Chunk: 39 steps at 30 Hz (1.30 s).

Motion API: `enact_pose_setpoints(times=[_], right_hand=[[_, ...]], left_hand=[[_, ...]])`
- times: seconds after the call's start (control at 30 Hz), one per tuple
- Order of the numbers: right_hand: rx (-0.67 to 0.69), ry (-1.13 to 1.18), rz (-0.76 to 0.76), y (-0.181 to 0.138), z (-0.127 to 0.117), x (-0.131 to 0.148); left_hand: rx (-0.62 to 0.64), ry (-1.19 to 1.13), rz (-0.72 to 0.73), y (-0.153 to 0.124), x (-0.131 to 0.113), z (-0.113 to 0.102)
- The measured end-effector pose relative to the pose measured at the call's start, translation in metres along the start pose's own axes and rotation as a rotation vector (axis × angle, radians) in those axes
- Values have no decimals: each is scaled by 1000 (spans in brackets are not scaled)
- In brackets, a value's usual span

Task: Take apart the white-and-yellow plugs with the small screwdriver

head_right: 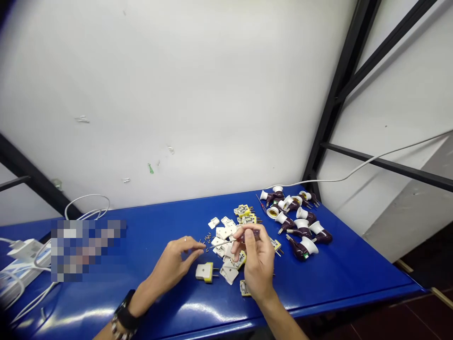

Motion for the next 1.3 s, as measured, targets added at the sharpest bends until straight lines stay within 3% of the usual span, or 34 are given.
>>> enact_pose_setpoints(times=[0.17, 0.27, 0.4, 0.57, 0.7, 0.9, 1.0, 1.07, 1.17, 1.3], right_hand=[[25, -146, 5, -7, -23, 11], [181, -384, 69, -15, -29, 14], [459, -865, 79, -32, -17, 1], [535, -1245, -140, -53, 3, -37], [529, -1326, -191, -55, 10, -51], [511, -1190, -41, -40, 10, -28], [414, -1077, 4, -25, -6, -7], [278, -1098, 12, -9, -26, 7], [136, -1251, 4, 15, -53, 23], [163, -1353, -44, 31, -65, 26]], left_hand=[[76, -13, 42, 7, 20, -9], [76, -15, 7, -9, 21, -14], [228, 6, -22, -31, 5, -2], [309, -31, -22, -34, -12, 8], [275, -125, -19, -36, -11, 2], [146, -288, 11, -29, -12, 0], [23, -342, 13, -11, -17, -1], [-18, -261, 26, 4, -20, 2], [38, -88, 35, 25, -20, 18], [91, 36, 30, 37, -11, 37]])
Point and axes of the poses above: each hand's wrist, its own y-axis towards the middle knuckle, its own z-axis out of the palm, x = y × z, the point moved 4 cm from there along y, towards the middle knuckle, and after that the axes turned 8 degrees about z, right-handed, at the moved point
